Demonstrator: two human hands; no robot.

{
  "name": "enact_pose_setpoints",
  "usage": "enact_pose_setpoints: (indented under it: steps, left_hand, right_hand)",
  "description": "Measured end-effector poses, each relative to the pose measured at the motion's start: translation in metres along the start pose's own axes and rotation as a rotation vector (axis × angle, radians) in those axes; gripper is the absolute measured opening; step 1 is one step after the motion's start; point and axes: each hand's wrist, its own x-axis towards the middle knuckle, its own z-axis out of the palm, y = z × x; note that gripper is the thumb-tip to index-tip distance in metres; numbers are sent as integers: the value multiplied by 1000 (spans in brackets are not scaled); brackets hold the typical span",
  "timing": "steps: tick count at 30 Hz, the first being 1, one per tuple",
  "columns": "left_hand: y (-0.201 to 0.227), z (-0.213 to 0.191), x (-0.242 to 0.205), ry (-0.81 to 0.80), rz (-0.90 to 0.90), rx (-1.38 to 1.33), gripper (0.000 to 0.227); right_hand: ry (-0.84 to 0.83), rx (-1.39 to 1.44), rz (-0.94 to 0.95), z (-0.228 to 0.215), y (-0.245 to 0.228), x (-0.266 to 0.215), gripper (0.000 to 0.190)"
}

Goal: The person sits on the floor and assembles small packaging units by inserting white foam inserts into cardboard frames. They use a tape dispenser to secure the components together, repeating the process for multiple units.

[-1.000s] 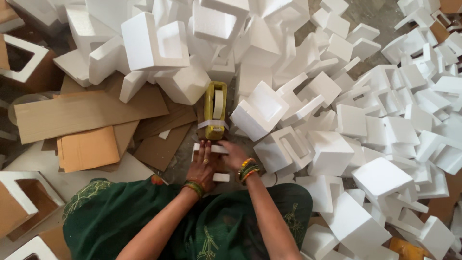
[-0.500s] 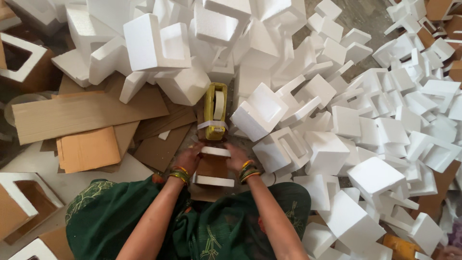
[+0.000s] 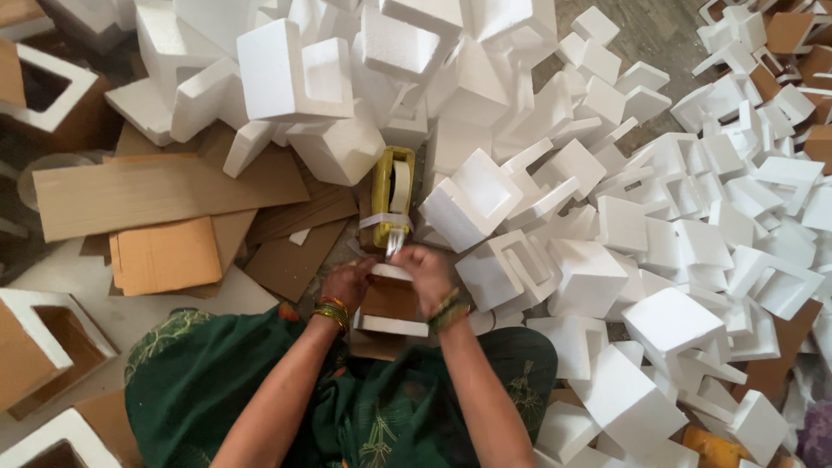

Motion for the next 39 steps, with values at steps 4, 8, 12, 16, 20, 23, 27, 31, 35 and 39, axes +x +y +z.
enact_pose_setpoints:
  steps: [4, 8, 12, 16, 20, 23, 27, 31, 35, 39]
  left_hand:
    - [-6, 9, 4, -31, -53, 37, 40]
    - [-10, 8, 2, -48, -9, 19, 47]
    - [-5, -4, 6, -46, 68, -269, 50]
    - [2, 4, 10, -64, -50, -152, 54]
    - [-5, 16, 13, -36, -58, -112, 56]
    - [-4, 17, 13, -1, -45, -68, 54]
    - [-1, 13, 4, 70, 38, -110, 55]
    - [6, 8, 13, 36, 5, -81, 51]
    - [20, 10, 5, 70, -152, -147, 57]
    - [25, 16, 2, 123, -68, -82, 53]
  right_hand:
    - [-76, -339, 151, 5, 40, -42, 22]
    - [-82, -607, 139, 7, 56, -26, 17]
    - [10, -797, 34, 16, 64, -15, 18]
    - [36, -733, 10, 14, 75, -12, 19]
    - [224, -960, -146, 20, 54, -35, 16]
    - [383, -777, -191, 35, 14, -46, 24]
    - [446, -814, -383, 33, -27, -19, 28]
    - [149, -859, 2, 18, -26, 30, 34]
    - [-103, -993, 212, 3, 14, 84, 33]
    - [-66, -1021, 178, -11, 41, 89, 36]
